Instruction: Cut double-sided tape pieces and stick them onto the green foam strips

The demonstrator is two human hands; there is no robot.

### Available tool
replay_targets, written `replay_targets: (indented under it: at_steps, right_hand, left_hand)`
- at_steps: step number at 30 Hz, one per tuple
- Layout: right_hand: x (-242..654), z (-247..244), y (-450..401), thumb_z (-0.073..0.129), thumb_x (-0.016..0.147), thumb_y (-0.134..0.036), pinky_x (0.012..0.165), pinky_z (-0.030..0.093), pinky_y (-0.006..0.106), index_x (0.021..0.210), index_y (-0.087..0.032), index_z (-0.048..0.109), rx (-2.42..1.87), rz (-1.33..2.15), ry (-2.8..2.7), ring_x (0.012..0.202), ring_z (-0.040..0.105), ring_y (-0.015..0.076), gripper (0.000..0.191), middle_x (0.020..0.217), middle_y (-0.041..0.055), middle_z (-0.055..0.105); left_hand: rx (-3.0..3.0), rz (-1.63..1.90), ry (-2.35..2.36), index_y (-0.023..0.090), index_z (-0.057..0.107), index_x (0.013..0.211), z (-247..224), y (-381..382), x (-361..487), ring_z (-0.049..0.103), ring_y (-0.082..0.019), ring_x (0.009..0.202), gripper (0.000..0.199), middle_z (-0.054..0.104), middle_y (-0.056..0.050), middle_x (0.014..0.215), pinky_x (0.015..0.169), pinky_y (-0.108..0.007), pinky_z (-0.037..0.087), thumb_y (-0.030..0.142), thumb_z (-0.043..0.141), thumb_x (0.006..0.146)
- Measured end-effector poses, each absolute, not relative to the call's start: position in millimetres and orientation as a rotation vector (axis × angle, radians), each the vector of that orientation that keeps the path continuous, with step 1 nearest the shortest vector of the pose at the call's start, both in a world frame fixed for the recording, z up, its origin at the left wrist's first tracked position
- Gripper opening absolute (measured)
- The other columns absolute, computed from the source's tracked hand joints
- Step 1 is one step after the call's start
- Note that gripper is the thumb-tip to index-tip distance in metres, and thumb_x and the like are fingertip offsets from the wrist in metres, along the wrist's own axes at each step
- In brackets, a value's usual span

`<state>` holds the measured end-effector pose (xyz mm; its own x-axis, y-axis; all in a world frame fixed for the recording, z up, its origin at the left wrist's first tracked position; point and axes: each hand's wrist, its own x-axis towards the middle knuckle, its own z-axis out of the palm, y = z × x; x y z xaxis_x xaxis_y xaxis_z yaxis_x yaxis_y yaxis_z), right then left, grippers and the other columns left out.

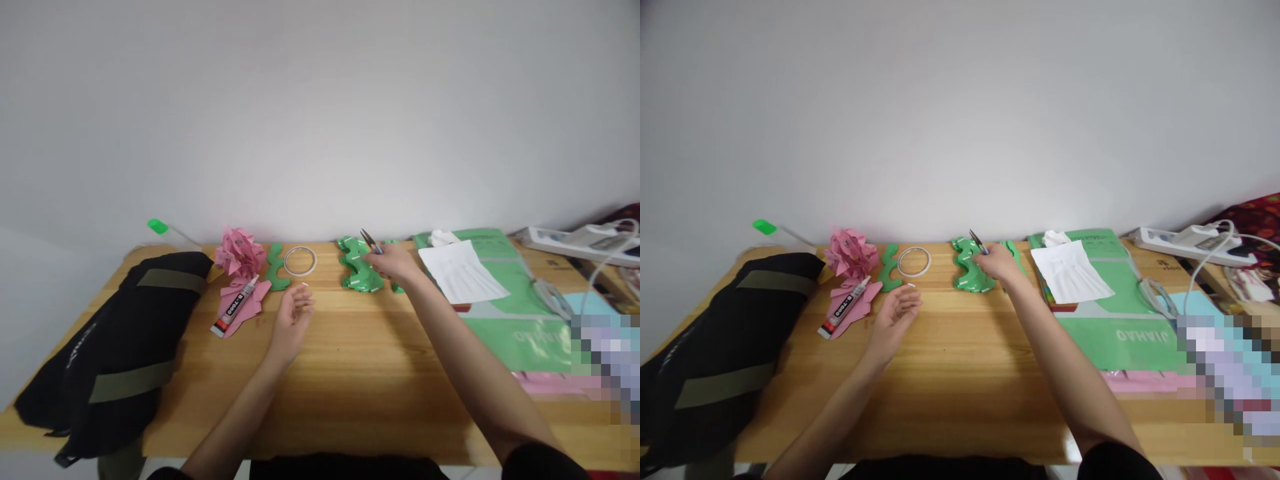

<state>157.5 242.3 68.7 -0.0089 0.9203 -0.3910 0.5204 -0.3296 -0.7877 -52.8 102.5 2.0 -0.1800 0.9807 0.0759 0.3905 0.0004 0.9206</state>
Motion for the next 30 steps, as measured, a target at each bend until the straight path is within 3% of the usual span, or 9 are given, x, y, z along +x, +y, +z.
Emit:
replay_targets:
  at_steps: [4,6,18,23,27,30]
  right_hand:
    - [155.3,63.7,240.0,0.070,0.071,-0.017,0.036,0.028,0.022,0.045,-0.021,0.045,-1.919,1.223,-1.567,0.033,0.038,0.0086,0.036,0.032,-0.0041,0.040]
    - [156.2,64.6,236.8,0.069,0.073,-0.019,0.036,0.029,0.022,0.046,-0.020,0.046,-1.915,1.208,-1.578,0.033,0.039,0.0087,0.035,0.033,-0.0040,0.042]
    - [183.8,109.1,238.2,0.061,0.076,-0.016,0.040,0.033,0.022,0.065,-0.015,0.060,-1.843,0.972,-1.488,0.038,0.042,0.0085,0.011,0.041,-0.0046,0.045]
    - [171.9,88.9,241.5,0.063,0.072,-0.014,0.040,0.034,0.023,0.057,-0.017,0.059,-1.888,0.994,-1.514,0.036,0.044,0.0100,0.016,0.037,-0.0032,0.047]
    - [156.4,58.9,239.6,0.065,0.072,-0.011,0.042,0.036,0.024,0.044,-0.020,0.051,-1.904,1.098,-1.523,0.035,0.047,0.0123,0.032,0.032,-0.0018,0.045]
    - [156.7,49.4,234.3,0.066,0.077,-0.019,0.041,0.036,0.025,0.041,-0.021,0.048,-1.888,1.162,-1.487,0.033,0.045,0.0123,0.041,0.032,-0.0006,0.046]
  left_hand:
    - [1.735,0.954,1.820,0.018,0.055,0.122,16.8,113.9,-72.2,0.058,-0.031,0.121,0.044,0.065,-0.014,0.123,0.107,-0.056,0.039,0.014,0.056,0.078]
    - [1.857,0.798,1.902,0.014,0.055,0.124,26.3,125.4,-86.5,0.058,-0.035,0.119,0.047,0.066,-0.017,0.118,0.106,-0.060,0.037,0.011,0.054,0.077]
    - [2.293,0.108,1.978,0.004,0.047,0.135,35.8,160.4,-116.8,0.064,-0.032,0.108,0.057,0.069,-0.022,0.109,0.098,-0.046,0.044,-0.001,0.038,0.079]
    - [2.337,0.021,1.985,0.007,0.046,0.136,34.1,161.6,-115.0,0.066,-0.029,0.100,0.059,0.071,-0.020,0.103,0.095,-0.044,0.046,-0.003,0.034,0.079]
    - [2.340,-0.003,1.962,0.007,0.047,0.136,36.1,161.0,-114.1,0.066,-0.029,0.099,0.060,0.071,-0.019,0.100,0.092,-0.043,0.047,-0.002,0.034,0.078]
    - [2.335,0.010,1.931,0.009,0.048,0.136,37.4,159.7,-114.6,0.066,-0.030,0.101,0.060,0.070,-0.019,0.105,0.090,-0.042,0.049,-0.001,0.038,0.077]
